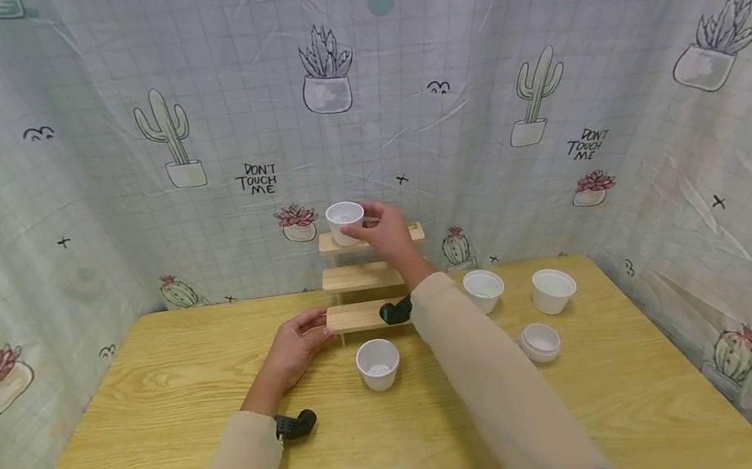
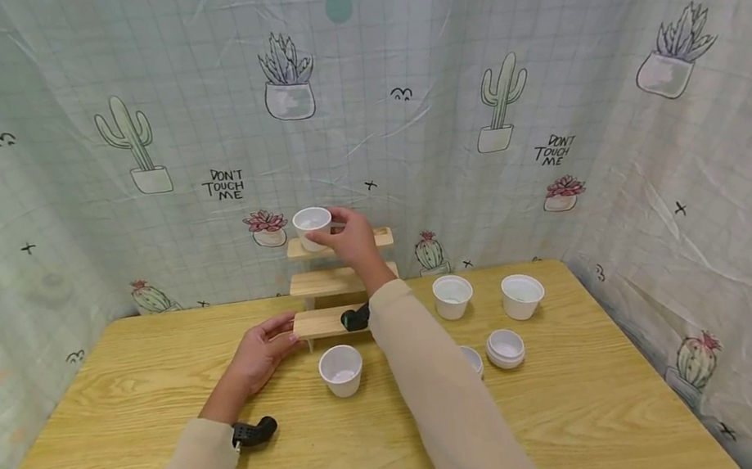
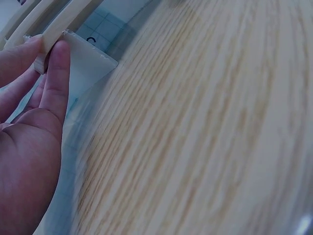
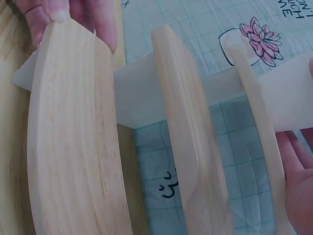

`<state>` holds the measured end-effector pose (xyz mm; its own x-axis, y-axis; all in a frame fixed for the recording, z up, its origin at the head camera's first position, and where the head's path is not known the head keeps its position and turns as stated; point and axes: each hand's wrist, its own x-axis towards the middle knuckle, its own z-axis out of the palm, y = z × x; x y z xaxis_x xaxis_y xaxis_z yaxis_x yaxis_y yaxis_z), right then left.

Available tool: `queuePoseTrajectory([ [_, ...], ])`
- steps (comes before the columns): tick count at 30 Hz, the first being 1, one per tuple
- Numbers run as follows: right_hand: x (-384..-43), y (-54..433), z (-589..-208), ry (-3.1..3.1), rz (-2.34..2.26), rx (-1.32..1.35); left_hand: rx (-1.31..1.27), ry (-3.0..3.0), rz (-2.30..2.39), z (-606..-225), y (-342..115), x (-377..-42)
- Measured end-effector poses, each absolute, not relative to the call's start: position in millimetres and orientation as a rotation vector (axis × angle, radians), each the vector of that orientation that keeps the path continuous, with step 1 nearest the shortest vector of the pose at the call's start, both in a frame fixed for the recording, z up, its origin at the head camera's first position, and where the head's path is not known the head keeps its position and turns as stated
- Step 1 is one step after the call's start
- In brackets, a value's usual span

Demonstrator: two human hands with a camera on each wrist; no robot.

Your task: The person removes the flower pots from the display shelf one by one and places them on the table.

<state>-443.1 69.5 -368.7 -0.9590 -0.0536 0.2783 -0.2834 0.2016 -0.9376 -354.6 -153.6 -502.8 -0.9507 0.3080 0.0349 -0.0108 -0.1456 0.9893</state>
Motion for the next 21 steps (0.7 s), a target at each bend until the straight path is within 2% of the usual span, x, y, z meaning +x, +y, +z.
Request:
queuePoseTrajectory([
  [21,-447.3,64.9,-370.8,-2.336,1.765,0.275,0.345,1.881,2.216,-502.8,-154.5,-355.6],
])
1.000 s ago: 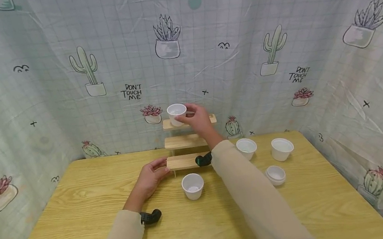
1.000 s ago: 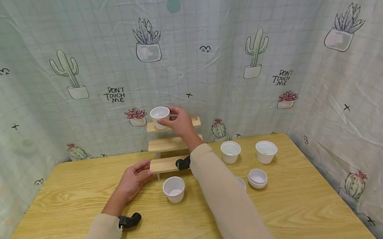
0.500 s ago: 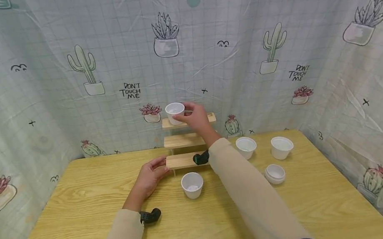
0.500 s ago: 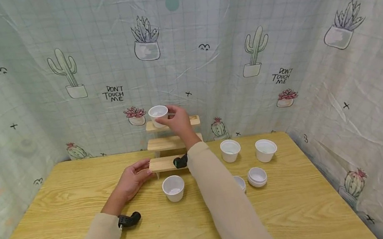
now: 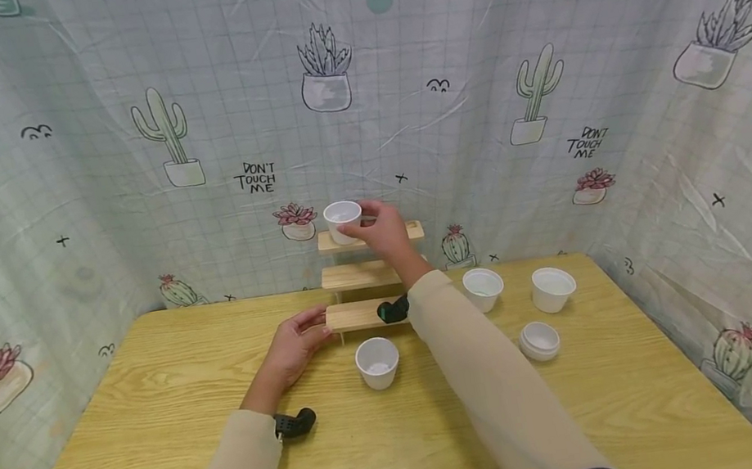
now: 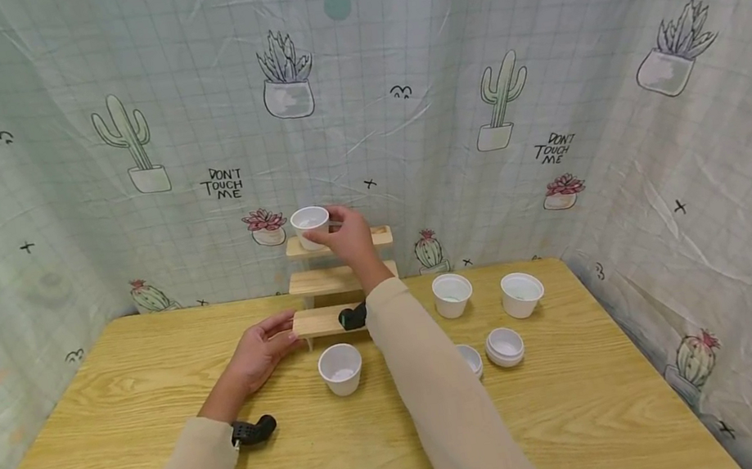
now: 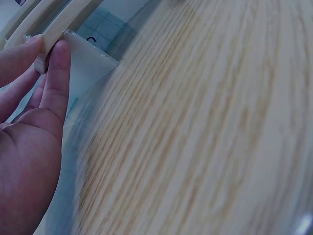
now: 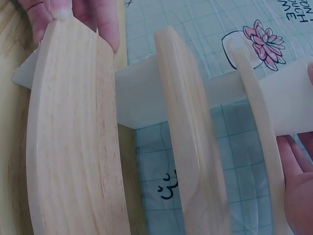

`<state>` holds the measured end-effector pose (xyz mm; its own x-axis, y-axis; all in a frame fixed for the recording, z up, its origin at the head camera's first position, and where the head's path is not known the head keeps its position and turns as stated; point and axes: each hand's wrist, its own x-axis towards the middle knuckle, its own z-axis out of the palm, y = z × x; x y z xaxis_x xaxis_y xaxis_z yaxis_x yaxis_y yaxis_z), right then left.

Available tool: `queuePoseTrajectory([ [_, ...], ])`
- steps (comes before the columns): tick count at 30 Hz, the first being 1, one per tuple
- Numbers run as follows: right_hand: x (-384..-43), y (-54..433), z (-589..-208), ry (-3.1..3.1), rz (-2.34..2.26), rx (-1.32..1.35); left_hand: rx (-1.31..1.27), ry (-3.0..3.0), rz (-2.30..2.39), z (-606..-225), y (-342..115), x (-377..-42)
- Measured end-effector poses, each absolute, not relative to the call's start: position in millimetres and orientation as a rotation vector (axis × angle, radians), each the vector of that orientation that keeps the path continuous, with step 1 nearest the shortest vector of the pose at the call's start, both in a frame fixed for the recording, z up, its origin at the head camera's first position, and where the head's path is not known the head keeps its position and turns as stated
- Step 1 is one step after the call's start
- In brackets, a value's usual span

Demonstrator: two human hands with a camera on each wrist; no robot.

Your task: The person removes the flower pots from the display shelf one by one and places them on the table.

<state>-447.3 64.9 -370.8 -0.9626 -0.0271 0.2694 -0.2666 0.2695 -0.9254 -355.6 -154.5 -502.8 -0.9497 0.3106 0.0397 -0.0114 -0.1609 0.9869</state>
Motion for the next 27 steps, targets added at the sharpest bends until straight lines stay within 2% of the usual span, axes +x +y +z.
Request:
queuePoseTrajectory([
  [27,-420.8,83.7,-370.3,-2.243,1.856,0.272,0.308,1.897,2.205,-501.4,-153.5,-354.5],
])
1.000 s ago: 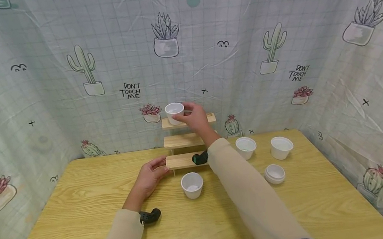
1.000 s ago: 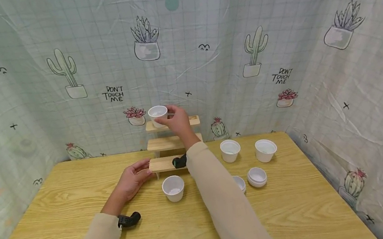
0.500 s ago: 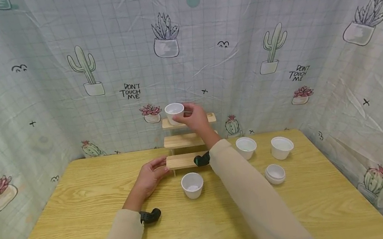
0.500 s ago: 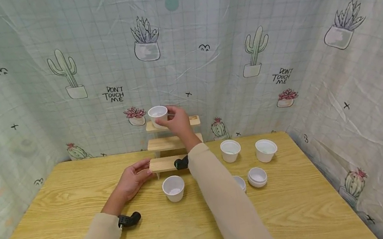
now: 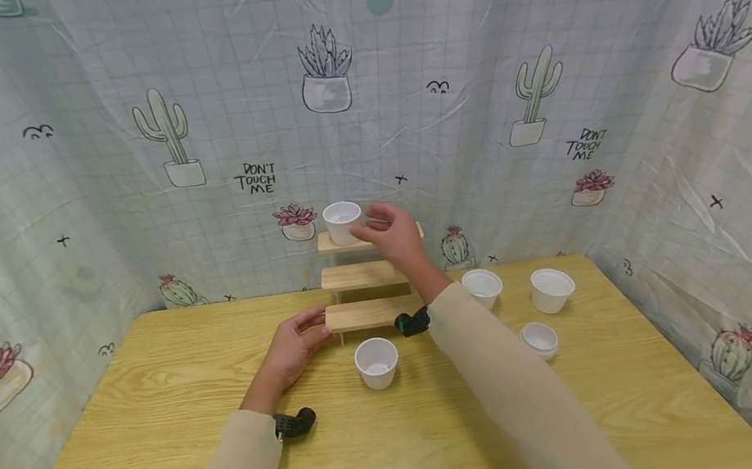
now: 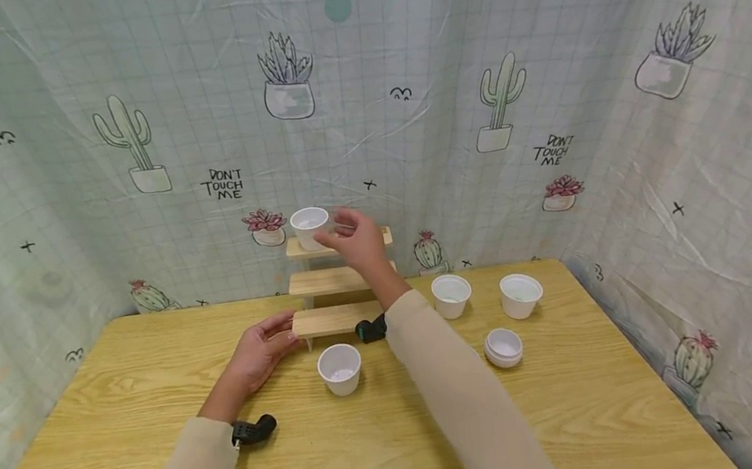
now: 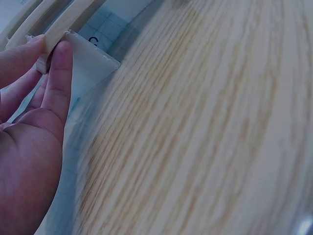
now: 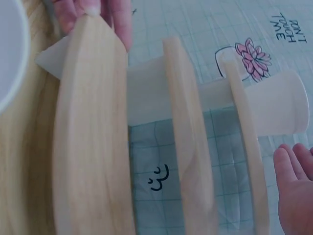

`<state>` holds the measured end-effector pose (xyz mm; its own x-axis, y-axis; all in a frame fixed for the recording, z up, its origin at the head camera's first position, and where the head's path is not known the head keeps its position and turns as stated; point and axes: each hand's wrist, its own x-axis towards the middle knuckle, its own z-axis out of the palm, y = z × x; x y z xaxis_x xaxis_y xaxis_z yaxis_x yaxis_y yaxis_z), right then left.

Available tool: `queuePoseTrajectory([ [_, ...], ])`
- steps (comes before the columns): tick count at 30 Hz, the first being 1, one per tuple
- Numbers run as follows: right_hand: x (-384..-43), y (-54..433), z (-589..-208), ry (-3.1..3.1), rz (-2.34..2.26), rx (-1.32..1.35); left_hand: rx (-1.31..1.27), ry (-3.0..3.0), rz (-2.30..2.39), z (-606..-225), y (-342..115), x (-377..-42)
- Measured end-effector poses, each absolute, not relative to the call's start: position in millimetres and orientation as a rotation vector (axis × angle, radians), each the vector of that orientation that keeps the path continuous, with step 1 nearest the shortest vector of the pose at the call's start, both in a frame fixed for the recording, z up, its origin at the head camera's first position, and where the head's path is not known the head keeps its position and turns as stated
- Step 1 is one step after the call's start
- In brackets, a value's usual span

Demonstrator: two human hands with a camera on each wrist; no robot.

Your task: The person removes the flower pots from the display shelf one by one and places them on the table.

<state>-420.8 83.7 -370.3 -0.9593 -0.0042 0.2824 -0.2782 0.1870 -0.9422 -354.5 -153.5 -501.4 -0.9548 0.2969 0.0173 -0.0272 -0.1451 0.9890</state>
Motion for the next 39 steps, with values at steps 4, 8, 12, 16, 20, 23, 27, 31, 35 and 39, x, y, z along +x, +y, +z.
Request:
queuePoseTrajectory([
  [4,-412.9,87.2,-373.6,-2.207,1.883,0.283,0.317,1.903,2.2,-502.3,-154.3,-354.8],
  [8,-405.0,89.8,-375.9,-2.138,1.945,0.304,0.315,1.902,2.2,-502.6,-154.5,-354.7],
  [12,-396.6,92.2,-379.8,-2.056,1.978,0.348,0.306,1.893,2.203,-502.8,-154.0,-354.6],
  [16,-383.6,94.5,-385.1,-2.031,1.982,0.388,0.311,1.889,2.214,-503.7,-154.2,-355.1],
  [20,-368.2,96.8,-393.0,-2.034,2.008,0.401,0.317,1.876,2.222,-503.7,-154.3,-355.3],
  [23,-358.2,100.1,-403.9,-2.057,2.005,0.405,0.328,1.877,2.212,-503.4,-154.8,-355.0],
  [27,-347.0,104.1,-419.2,-2.074,2.016,0.409,0.327,1.882,2.202,-503.4,-155.6,-355.2],
  [31,-336.7,106.7,-428.6,-2.038,2.057,0.435,0.315,1.876,2.207,-503.5,-155.1,-355.7],
  [35,-325.9,109.2,-438.2,-2.017,2.074,0.401,0.308,1.867,2.214,-503.2,-154.3,-355.7],
  [39,-312.3,111.5,-447.2,-1.984,2.108,0.349,0.317,1.876,2.209,-501.8,-154.2,-354.8],
])
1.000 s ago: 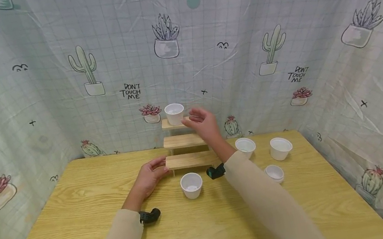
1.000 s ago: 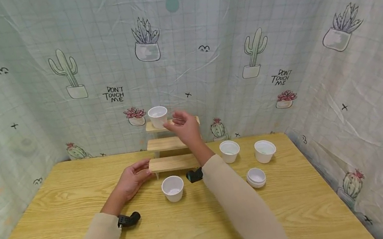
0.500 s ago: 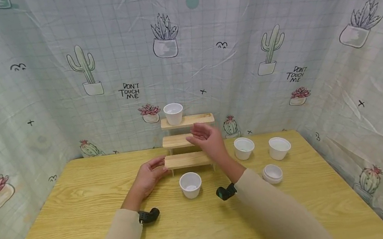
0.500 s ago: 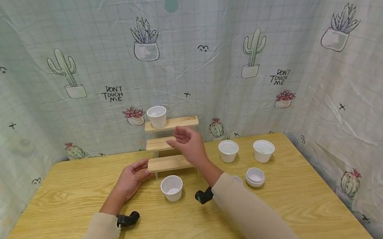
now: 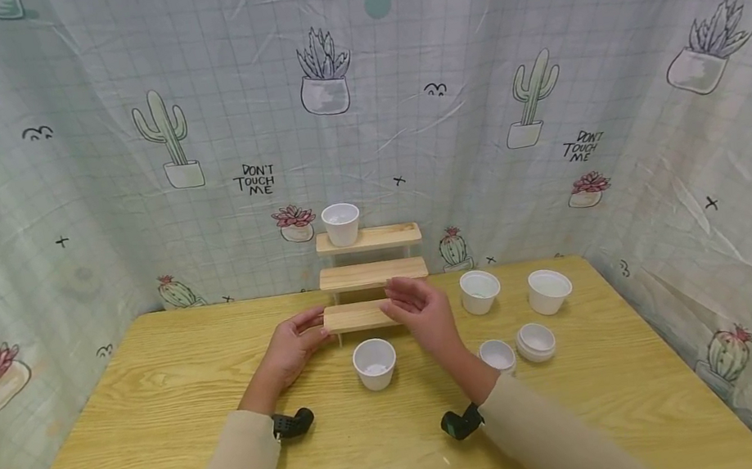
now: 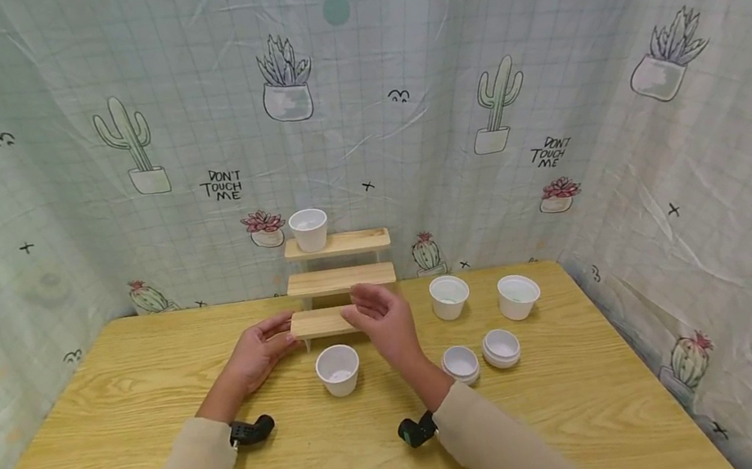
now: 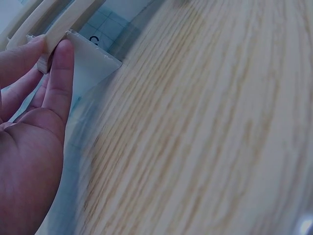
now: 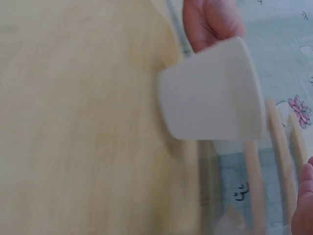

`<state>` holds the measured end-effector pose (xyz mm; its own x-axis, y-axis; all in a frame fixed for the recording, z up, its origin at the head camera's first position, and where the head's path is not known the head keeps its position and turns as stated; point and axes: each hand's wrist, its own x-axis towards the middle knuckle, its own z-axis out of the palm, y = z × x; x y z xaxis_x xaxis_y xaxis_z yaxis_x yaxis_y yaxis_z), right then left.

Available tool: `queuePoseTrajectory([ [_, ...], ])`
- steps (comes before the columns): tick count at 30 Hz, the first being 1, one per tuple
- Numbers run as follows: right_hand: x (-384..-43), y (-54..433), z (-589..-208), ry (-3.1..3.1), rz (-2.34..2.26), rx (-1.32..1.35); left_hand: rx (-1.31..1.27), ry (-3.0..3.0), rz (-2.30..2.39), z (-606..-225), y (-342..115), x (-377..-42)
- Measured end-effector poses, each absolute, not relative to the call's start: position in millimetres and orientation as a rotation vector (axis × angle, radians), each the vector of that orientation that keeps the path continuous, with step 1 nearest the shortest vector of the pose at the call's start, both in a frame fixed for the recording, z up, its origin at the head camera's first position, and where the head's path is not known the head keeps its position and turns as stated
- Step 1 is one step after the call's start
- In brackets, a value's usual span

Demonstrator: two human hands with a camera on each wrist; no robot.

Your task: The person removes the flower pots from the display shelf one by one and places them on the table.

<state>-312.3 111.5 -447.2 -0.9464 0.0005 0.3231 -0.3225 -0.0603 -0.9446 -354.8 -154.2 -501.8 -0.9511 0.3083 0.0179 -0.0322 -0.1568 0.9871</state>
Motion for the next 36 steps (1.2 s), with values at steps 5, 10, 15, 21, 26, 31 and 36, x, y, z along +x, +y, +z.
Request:
queuePoseTrajectory([
  [5,-297.2,112.0,-458.3,-1.957,2.154,0.28,0.345,1.9,2.182,-500.7,-155.6,-353.0],
  [10,-284.9,112.2,-464.5,-1.984,2.209,0.199,0.331,1.901,2.181,-500.7,-155.9,-353.0],
  [15,-275.2,112.2,-469.6,-2.049,2.239,0.136,0.313,1.892,2.193,-500.6,-155.4,-353.3],
  [21,-266.6,113.5,-476.0,-2.11,2.289,0.091,0.296,1.874,2.208,-501.2,-154.3,-354.9],
  [26,-261.4,113.6,-480.2,-2.132,2.323,0.068,0.319,1.873,2.201,-501.2,-154.3,-355.3],
  [31,-255.6,111.6,-479.8,-2.199,2.35,0.1,0.333,1.874,2.203,-501.2,-154.5,-354.9],
  [36,-253.0,108.0,-482.1,-2.231,2.389,0.131,0.309,1.861,2.215,-501.7,-154.9,-355.3],
])
